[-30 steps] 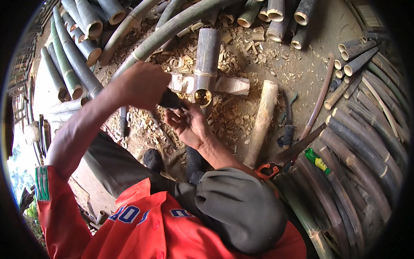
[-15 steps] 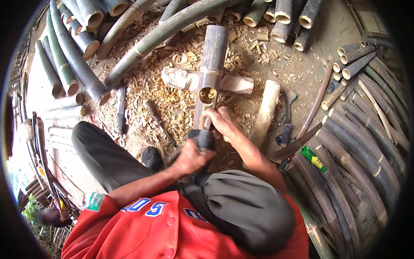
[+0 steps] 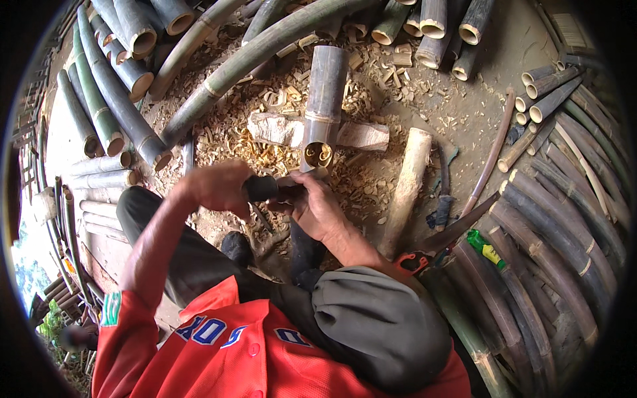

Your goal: The person carves a hole into a bamboo pole using a knife and then fits another bamboo pole into the opening.

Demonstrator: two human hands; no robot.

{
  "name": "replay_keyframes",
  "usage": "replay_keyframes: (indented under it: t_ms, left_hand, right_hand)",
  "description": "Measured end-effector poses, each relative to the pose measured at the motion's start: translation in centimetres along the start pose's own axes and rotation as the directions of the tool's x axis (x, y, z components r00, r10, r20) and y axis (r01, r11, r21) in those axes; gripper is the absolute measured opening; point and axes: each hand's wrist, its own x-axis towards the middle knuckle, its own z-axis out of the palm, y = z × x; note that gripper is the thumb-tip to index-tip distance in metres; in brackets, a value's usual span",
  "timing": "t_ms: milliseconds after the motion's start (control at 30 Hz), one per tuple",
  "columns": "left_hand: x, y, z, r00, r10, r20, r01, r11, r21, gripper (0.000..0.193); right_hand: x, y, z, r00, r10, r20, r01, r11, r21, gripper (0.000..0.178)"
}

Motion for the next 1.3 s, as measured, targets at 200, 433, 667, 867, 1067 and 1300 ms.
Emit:
replay_keyframes:
  t_ms: [200,433,667,867,1067,1300]
  left_hand:
    - [2.9,1.8,15.8,0.923,-0.168,-0.345,-0.011,0.887,-0.461,0.037]
    - [6.3,6.6,21.2,0.878,-0.255,-0.405,-0.159,0.642,-0.750,0.056]
    - [1.4,-1.7,13.0,0.783,-0.402,-0.474,0.101,0.835,-0.541,0.049]
    - [-0.2,3.2,2.3,0.765,-0.220,-0.605,0.365,0.923,0.125,0.027]
    - [1.2,11.4,-0.6,0.874,0.021,-0.485,0.331,0.705,0.627,0.006]
    - [-0.3,8.1,4.9,0.999,0.049,0.005,-0.046,0.896,0.442,0.036]
  right_hand:
    - [-1.6,-3.6,-1.8,0.970,-0.046,-0.237,-0.113,0.782,-0.612,0.037]
    - [-2.0,-4.1,-3.1,0.917,-0.342,-0.203,-0.100,0.295,-0.950,0.045]
    - [1.6,-0.4,-0.6,0.971,-0.159,-0.176,0.051,0.865,-0.499,0.033]
    - [1.7,-0.7,0.4,0.987,-0.161,-0.013,0.161,0.987,-0.013,0.031]
    - [2.7,-1.0,-1.7,0.984,-0.123,0.126,0.071,0.933,0.351,0.033]
    - [-2.0,2.5,-2.0,0.890,-0.454,0.047,0.395,0.715,-0.577,0.035]
